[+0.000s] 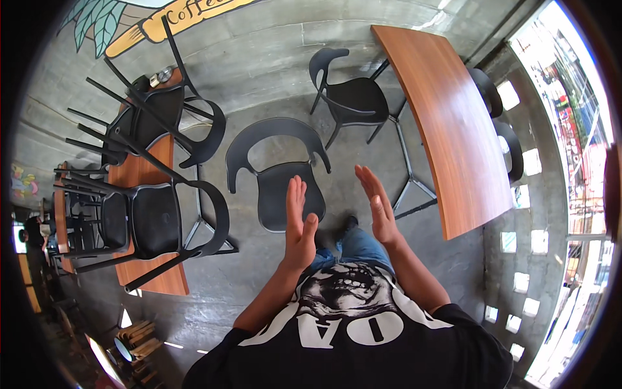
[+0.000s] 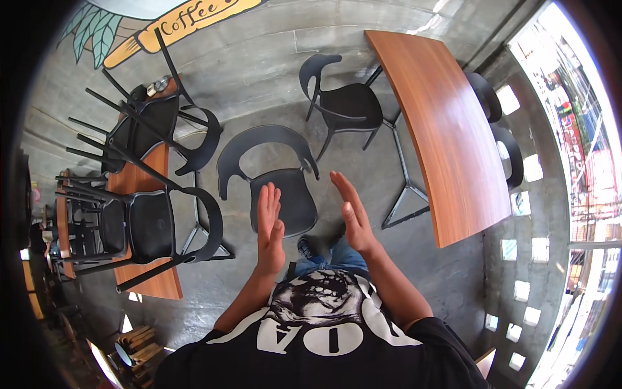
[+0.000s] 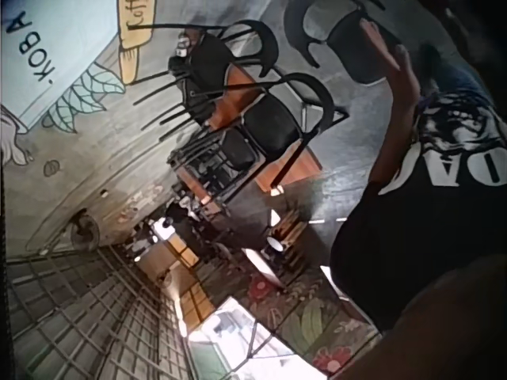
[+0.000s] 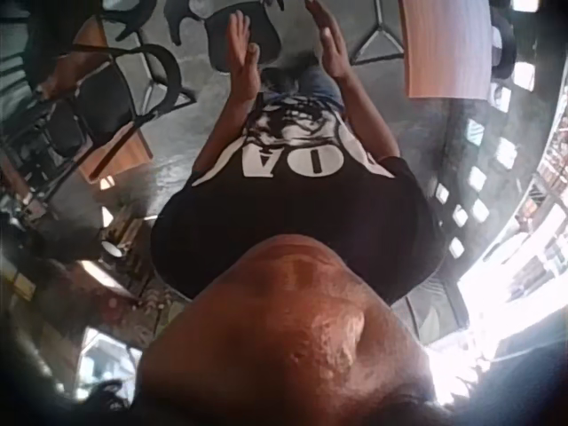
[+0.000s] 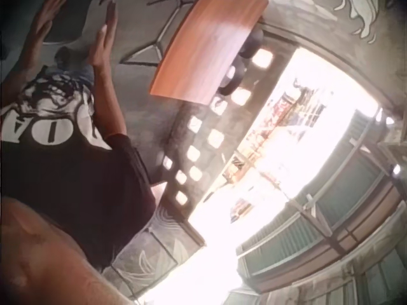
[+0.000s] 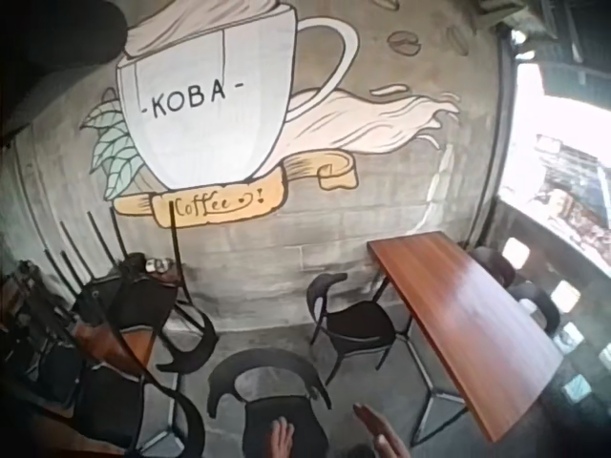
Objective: The recorder rearranges chairs and a table in a restaurant dining area.
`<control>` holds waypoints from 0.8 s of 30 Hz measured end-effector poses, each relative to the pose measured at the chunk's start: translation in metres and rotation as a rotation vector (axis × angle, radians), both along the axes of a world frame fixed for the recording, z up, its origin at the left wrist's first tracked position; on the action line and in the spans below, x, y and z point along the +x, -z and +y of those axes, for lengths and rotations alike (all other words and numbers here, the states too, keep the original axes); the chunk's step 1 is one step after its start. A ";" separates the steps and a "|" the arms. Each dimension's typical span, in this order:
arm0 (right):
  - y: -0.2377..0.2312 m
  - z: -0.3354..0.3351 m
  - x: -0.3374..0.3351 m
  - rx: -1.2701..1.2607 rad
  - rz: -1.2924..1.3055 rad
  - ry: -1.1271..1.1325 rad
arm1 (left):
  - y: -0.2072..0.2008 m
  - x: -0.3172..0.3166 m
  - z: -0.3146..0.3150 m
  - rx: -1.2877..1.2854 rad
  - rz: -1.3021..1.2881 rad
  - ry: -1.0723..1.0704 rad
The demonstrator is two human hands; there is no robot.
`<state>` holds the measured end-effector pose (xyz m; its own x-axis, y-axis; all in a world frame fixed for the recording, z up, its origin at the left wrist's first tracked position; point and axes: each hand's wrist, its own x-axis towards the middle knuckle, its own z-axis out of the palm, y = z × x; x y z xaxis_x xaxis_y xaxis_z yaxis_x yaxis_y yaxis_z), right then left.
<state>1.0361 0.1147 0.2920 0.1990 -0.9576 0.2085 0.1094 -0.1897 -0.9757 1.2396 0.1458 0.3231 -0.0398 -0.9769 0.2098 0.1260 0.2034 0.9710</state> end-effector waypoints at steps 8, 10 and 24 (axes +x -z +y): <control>-0.022 0.033 -0.063 -0.078 -0.028 0.068 | -0.011 -0.043 0.043 0.018 -0.064 0.089; -0.029 0.041 -0.082 -0.114 -0.028 0.059 | -0.011 -0.064 0.057 0.071 -0.033 0.092; -0.020 0.082 -0.196 -0.087 -0.138 0.070 | -0.019 -0.191 0.095 -0.019 -0.019 0.023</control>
<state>0.8397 0.1970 0.3121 0.0963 -0.9453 0.3117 0.2244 -0.2844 -0.9321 1.0489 0.2412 0.3425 -0.0663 -0.9715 0.2274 0.1126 0.2192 0.9692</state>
